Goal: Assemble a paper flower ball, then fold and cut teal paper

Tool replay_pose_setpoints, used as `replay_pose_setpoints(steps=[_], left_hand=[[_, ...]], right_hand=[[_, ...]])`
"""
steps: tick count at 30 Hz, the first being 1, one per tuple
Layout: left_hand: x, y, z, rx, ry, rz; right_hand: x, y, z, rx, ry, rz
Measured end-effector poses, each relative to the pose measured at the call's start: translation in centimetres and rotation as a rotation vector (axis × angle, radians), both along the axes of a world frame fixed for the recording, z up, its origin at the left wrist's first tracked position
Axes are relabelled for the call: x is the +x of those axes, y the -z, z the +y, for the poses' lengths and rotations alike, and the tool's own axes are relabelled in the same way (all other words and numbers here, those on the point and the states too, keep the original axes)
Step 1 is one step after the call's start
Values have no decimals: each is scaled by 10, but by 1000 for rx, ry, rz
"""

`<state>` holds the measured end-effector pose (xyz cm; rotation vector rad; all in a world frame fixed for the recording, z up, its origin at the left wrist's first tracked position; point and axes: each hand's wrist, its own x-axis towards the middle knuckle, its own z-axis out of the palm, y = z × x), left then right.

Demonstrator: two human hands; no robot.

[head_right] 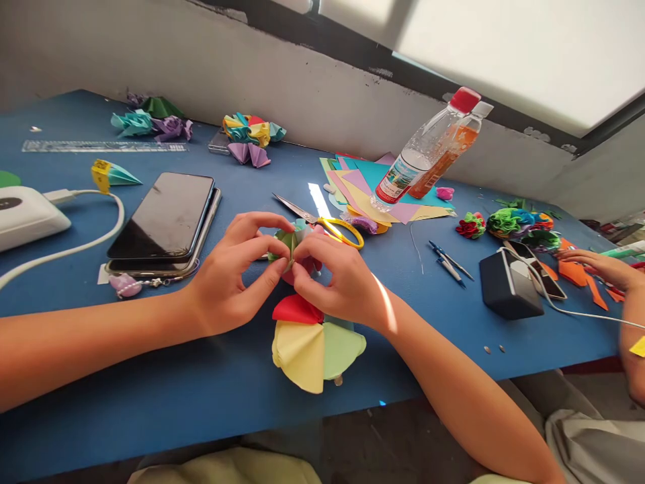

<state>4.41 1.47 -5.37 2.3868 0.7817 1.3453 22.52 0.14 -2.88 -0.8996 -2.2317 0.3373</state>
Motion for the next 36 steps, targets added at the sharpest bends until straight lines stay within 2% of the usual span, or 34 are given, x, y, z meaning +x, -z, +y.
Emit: replay_pose_setpoints(steps=[36], left_hand=[[0, 0, -1, 36, -13, 1]], right_hand=[[-1, -2, -1, -35, -13, 58]])
